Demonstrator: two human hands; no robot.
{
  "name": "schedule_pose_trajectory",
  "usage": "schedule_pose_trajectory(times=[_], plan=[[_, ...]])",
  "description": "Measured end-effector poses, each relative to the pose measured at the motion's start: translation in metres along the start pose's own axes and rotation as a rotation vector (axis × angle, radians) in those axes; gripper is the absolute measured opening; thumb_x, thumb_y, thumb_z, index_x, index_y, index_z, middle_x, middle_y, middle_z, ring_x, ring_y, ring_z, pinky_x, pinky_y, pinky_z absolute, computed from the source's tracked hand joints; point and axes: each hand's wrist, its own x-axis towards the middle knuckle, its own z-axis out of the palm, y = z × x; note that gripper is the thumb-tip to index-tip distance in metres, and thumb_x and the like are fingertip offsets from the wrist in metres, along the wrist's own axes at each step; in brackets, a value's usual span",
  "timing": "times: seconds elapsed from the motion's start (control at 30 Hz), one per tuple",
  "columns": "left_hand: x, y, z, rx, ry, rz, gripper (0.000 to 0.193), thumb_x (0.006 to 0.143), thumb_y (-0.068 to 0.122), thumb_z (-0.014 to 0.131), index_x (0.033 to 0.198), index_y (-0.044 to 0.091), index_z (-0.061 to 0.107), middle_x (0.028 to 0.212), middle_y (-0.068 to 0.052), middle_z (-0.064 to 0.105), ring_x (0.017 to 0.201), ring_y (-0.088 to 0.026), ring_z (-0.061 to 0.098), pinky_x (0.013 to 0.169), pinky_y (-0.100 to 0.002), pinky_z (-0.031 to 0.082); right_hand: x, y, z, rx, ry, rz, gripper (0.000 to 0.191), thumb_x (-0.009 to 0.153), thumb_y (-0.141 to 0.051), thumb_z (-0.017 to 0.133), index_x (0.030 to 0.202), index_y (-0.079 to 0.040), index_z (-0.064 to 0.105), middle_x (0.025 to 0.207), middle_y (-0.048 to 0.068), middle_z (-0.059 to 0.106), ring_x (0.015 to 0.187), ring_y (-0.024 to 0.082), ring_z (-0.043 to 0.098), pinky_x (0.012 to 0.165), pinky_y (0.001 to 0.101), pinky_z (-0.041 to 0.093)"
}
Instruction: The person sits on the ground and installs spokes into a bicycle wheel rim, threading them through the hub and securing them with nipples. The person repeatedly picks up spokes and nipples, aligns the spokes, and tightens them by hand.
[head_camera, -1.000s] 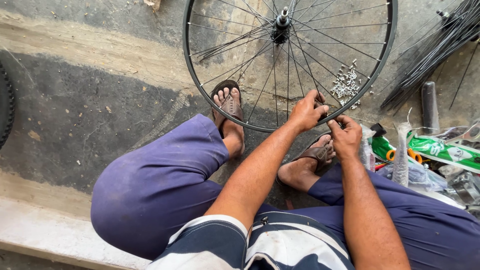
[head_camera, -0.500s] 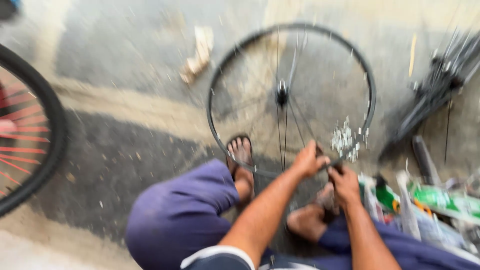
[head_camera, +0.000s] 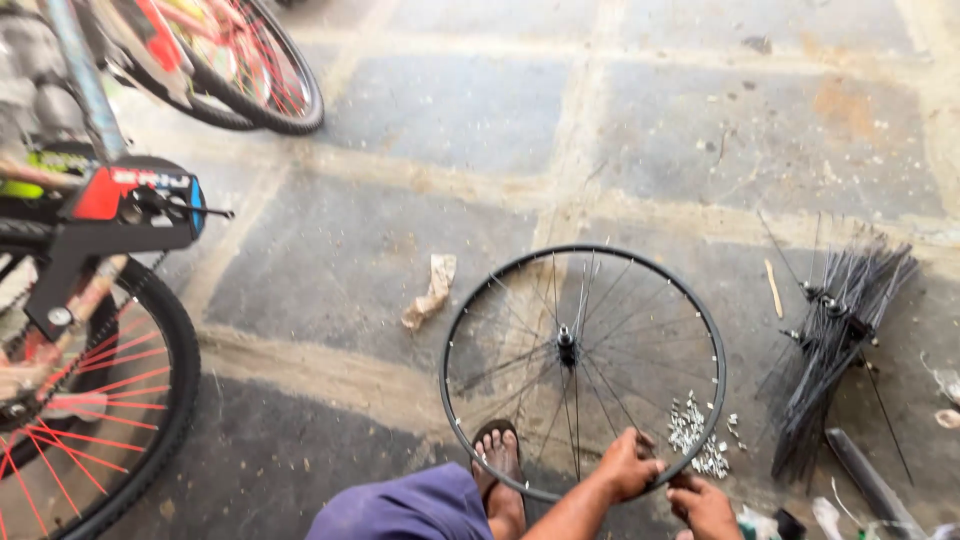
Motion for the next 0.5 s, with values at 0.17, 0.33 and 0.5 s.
schedule_pose_trajectory(times=[0.17, 0.33, 0.5], plan=[[0.004, -0.005, -0.001, -0.074, 0.000, -0.085, 0.050, 0.085, 0.029, 0.082, 0.122, 0.007, 0.057, 0.112, -0.013, 0.070, 0.099, -0.021, 0.070, 0.084, -0.038, 0.058, 0.009, 0.003, 0.002, 0.066, 0.009, 0.027, 0.039, 0.078, 0.006, 0.073, 0.117, 0.006, 0.074, 0.082, 0.010, 0.067, 0.063, 0.020, 0.058, 0.057, 0.0336, 0.048], [0.002, -0.003, 0.002, 0.259, 0.088, -0.037, 0.047, 0.092, 0.034, 0.084, 0.119, 0.005, 0.059, 0.113, -0.015, 0.070, 0.101, -0.024, 0.066, 0.088, -0.039, 0.053, 0.004, -0.002, 0.009, 0.050, 0.117, 0.031, 0.032, 0.080, 0.006, 0.071, 0.112, 0.008, 0.074, 0.082, 0.011, 0.070, 0.065, 0.021, 0.062, 0.061, 0.0343, 0.053], [0.003, 0.008, -0.002, -0.117, -0.077, -0.191, 0.048, 0.084, 0.028, 0.078, 0.121, 0.009, 0.055, 0.113, -0.011, 0.068, 0.098, -0.020, 0.069, 0.083, -0.039, 0.058, 0.001, -0.009, 0.010, 0.040, 0.112, 0.013, 0.025, 0.083, 0.002, 0.068, 0.107, 0.008, 0.074, 0.077, 0.012, 0.067, 0.061, 0.021, 0.059, 0.056, 0.0339, 0.049]])
